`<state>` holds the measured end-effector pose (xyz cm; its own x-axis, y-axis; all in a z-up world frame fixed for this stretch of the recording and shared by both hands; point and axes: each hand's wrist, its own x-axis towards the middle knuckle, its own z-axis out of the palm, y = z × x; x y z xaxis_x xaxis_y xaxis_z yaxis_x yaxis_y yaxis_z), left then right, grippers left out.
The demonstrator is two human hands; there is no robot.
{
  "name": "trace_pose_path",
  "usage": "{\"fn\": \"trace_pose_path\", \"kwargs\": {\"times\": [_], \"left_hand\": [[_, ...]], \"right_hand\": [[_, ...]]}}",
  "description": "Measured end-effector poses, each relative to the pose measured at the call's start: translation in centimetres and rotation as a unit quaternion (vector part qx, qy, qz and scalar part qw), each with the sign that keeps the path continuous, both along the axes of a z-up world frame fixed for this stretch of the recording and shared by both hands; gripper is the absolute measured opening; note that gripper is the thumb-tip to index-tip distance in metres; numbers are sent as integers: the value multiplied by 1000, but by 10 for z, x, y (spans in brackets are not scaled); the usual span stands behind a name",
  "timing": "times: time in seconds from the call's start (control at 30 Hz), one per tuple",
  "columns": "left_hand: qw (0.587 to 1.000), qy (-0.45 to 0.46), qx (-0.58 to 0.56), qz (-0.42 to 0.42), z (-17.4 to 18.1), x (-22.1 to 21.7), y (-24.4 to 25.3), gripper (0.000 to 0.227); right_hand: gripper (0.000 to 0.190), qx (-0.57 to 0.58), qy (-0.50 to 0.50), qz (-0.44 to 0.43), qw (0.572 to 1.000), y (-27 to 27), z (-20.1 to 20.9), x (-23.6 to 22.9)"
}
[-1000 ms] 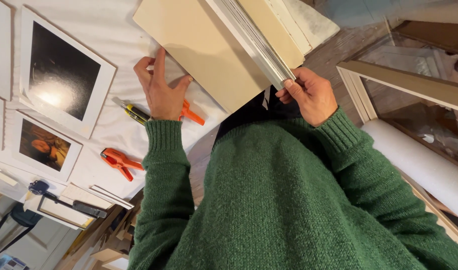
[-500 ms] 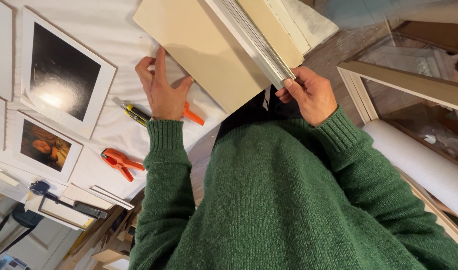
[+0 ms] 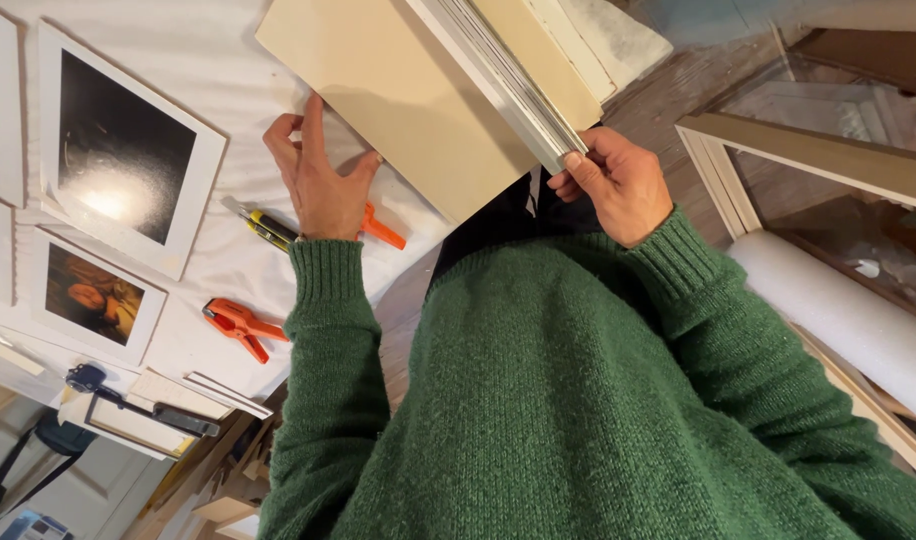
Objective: Trim a mat board using a utility knife and a straight edge for artwork framing.
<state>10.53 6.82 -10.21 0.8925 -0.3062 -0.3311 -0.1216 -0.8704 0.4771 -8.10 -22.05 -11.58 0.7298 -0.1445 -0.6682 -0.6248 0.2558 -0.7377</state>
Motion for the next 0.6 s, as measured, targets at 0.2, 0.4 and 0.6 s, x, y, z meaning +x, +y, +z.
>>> {"fn": "trace_pose_path", "kwargs": {"times": [0.2, 0.4, 0.6], "left_hand": [[1000, -13, -8, -13, -4, -2, 5, 95], [999, -19, -21, -16, -5, -4, 6, 94], [999, -20, -26, -19, -5, -3, 6, 92]], "right_hand": [[27, 2, -4, 0, 1000, 1, -2, -3], [26, 3, -7, -5, 1000, 3, 0, -2], [25, -2, -5, -2, 1000, 3, 2, 0]]}}
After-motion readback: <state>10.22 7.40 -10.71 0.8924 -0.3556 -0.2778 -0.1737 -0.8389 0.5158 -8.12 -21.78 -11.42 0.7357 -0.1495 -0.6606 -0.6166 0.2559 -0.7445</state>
